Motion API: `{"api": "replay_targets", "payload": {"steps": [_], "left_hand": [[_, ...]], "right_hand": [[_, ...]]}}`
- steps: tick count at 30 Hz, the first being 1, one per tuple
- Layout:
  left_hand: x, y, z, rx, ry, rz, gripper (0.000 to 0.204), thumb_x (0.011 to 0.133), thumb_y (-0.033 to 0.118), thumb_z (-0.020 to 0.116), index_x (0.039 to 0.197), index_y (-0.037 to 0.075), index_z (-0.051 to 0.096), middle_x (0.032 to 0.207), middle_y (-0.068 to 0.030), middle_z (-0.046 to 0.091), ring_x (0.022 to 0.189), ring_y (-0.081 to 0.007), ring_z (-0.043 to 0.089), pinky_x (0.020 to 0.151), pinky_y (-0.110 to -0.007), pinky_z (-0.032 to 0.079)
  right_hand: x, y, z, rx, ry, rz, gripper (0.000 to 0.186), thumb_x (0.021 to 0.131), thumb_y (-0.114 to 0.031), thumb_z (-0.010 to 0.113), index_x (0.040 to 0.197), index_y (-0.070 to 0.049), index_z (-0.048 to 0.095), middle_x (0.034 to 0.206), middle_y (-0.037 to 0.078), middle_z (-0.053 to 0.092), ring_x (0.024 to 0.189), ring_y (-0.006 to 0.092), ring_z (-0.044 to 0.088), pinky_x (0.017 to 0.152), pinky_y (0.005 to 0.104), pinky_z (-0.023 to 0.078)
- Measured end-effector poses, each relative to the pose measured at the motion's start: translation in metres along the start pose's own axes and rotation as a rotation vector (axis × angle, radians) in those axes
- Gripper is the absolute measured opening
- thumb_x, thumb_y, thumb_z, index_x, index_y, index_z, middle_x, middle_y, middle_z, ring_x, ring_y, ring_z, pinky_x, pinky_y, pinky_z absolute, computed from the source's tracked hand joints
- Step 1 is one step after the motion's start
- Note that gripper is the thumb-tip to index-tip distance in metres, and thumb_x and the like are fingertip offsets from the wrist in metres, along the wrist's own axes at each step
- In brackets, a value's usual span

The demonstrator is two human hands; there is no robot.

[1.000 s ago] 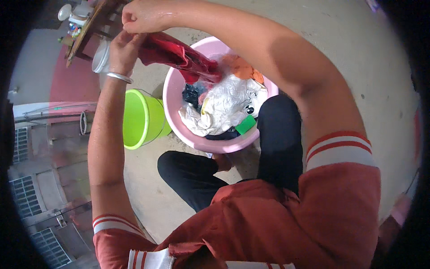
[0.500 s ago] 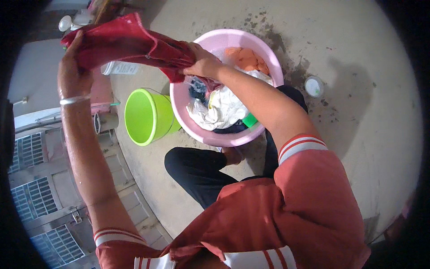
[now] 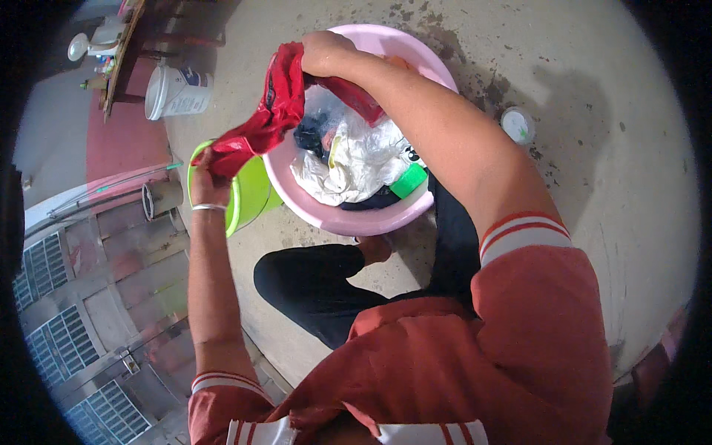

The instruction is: The person washes clothes in a basin of water, repeatedly rubbing, scrubbing, and squeezing a red garment by hand.

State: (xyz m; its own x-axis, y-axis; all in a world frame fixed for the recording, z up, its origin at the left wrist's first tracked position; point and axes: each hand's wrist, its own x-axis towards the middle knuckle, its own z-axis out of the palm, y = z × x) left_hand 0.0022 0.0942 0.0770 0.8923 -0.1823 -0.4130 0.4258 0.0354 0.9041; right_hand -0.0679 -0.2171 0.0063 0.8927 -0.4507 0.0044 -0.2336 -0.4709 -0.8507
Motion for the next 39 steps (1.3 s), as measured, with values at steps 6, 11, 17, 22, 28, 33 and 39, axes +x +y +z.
{"api": "replay_targets", "payload": {"steps": [6, 11, 17, 22, 28, 33, 39], "left_hand": [[0.08, -0.036, -0.058, -0.446, 0.207, -0.145, 0.007, 0.089, 0.011, 0.055, 0.093, 0.007, 0.059, 0.09, -0.0114, 0.066, 0.083, -0.0228, 0.066, 0.07, -0.036, 0.057], [0.085, -0.1, -0.037, 1.206, -0.106, 0.189, 0.05, 0.073, 0.018, 0.076, 0.116, 0.002, 0.055, 0.105, -0.0121, 0.063, 0.102, -0.025, 0.06, 0.085, -0.038, 0.051], [0.015, -0.103, 0.083, 0.757, -0.611, 0.372, 0.049, 0.07, 0.017, 0.08, 0.112, 0.002, 0.059, 0.097, -0.0079, 0.066, 0.091, -0.0196, 0.062, 0.088, -0.031, 0.048], [-0.023, -0.123, 0.088, 0.488, -0.518, 0.015, 0.033, 0.079, 0.015, 0.07, 0.108, 0.004, 0.059, 0.091, -0.0021, 0.065, 0.079, -0.0109, 0.06, 0.072, -0.027, 0.05], [-0.035, -0.244, 0.05, 1.095, -0.695, -0.024, 0.06, 0.074, 0.049, 0.073, 0.109, 0.002, 0.06, 0.083, -0.0075, 0.064, 0.065, -0.0151, 0.06, 0.057, -0.027, 0.048], [-0.02, -0.251, 0.058, 1.292, -0.727, -0.307, 0.071, 0.071, 0.067, 0.065, 0.093, 0.0, 0.066, 0.081, -0.013, 0.065, 0.072, -0.0213, 0.064, 0.069, -0.035, 0.051], [-0.033, -0.271, 0.081, 1.303, -0.476, -0.031, 0.062, 0.078, 0.058, 0.062, 0.099, 0.001, 0.068, 0.102, -0.0241, 0.065, 0.098, -0.0332, 0.063, 0.088, -0.04, 0.047]], "right_hand": [[-0.029, -0.023, -0.023, -0.416, -0.438, 0.017, 0.041, 0.068, -0.032, 0.068, 0.094, 0.0, 0.068, 0.09, 0.02, 0.068, 0.083, 0.0328, 0.066, 0.076, 0.0401, 0.051], [-0.03, -0.031, -0.011, -0.318, -0.464, -0.117, 0.032, 0.066, -0.026, 0.068, 0.091, -0.006, 0.069, 0.083, 0.018, 0.068, 0.077, 0.0324, 0.066, 0.071, 0.042, 0.051], [-0.055, -0.033, 0.007, -0.408, -0.561, -0.508, 0.028, 0.061, -0.015, 0.069, 0.087, -0.007, 0.067, 0.082, 0.016, 0.067, 0.081, 0.0341, 0.064, 0.071, 0.0432, 0.05], [-0.048, -0.011, -0.013, -0.374, -0.397, -0.522, 0.031, 0.065, -0.016, 0.07, 0.095, -0.008, 0.066, 0.087, 0.013, 0.067, 0.083, 0.0317, 0.064, 0.073, 0.0424, 0.049], [-0.055, 0.039, -0.023, -0.74, -0.836, -0.292, 0.026, 0.069, -0.016, 0.066, 0.092, -0.003, 0.063, 0.083, 0.012, 0.067, 0.075, 0.0302, 0.063, 0.071, 0.0389, 0.05], [-0.039, 0.054, -0.03, -0.704, -0.702, -0.087, 0.027, 0.075, -0.017, 0.063, 0.098, -0.004, 0.065, 0.079, 0.014, 0.066, 0.069, 0.0264, 0.064, 0.062, 0.0373, 0.05], [-0.055, 0.045, -0.005, -0.588, -0.798, -0.138, 0.021, 0.077, -0.02, 0.061, 0.089, -0.003, 0.064, 0.08, 0.014, 0.066, 0.072, 0.0262, 0.063, 0.071, 0.037, 0.05]]}}
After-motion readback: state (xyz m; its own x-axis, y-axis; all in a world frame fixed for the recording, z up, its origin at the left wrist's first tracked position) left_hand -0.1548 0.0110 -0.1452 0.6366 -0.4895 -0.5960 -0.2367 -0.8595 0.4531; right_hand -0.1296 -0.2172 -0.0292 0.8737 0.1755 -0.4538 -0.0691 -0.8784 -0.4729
